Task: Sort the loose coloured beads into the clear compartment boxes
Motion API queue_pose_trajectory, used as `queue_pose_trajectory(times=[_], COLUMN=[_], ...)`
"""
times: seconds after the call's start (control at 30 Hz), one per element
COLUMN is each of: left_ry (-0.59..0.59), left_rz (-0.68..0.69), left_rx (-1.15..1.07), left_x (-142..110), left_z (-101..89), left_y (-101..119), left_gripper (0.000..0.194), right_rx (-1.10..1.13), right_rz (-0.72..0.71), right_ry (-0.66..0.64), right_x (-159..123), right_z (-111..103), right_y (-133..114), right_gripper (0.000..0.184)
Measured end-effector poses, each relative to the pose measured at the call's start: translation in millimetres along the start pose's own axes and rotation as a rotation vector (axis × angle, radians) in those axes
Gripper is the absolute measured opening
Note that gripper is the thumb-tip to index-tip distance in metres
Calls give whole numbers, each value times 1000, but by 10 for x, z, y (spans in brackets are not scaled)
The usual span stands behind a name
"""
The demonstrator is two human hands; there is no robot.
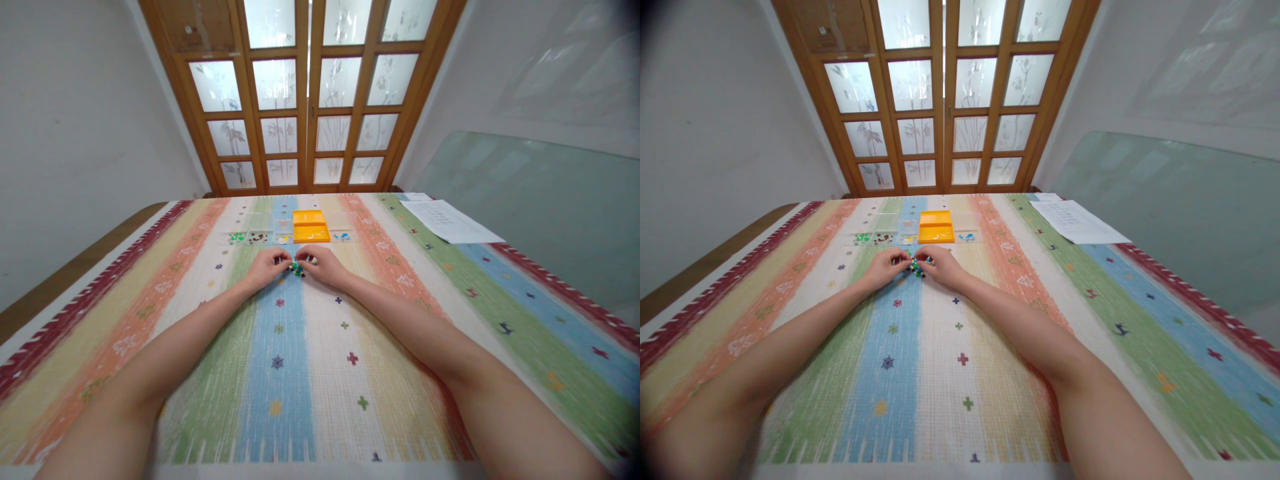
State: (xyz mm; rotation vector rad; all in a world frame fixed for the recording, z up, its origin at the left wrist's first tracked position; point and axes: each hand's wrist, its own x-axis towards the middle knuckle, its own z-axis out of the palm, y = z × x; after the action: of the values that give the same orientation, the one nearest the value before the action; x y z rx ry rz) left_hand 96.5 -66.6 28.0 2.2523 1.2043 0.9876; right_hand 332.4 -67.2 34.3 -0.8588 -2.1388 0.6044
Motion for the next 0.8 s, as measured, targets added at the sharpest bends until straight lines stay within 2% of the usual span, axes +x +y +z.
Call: queue_pose_trajectory(times=[0.4,0.6,0.8], left_ry=[11,5,6], left_rz=[41,55,75], left_rx=[31,52,52], left_x=[-27,-37,-37], left_z=[-19,-25,-17], left_y=[104,141,138], left_gripper=[16,16,15], right_rx=[335,500,586], right_rz=[117,245,274], right_ry=[-24,-54,-77], right_x=[36,36,31], right_z=[65,61,45], right_y=[174,173,188], right_gripper=[21,25,30])
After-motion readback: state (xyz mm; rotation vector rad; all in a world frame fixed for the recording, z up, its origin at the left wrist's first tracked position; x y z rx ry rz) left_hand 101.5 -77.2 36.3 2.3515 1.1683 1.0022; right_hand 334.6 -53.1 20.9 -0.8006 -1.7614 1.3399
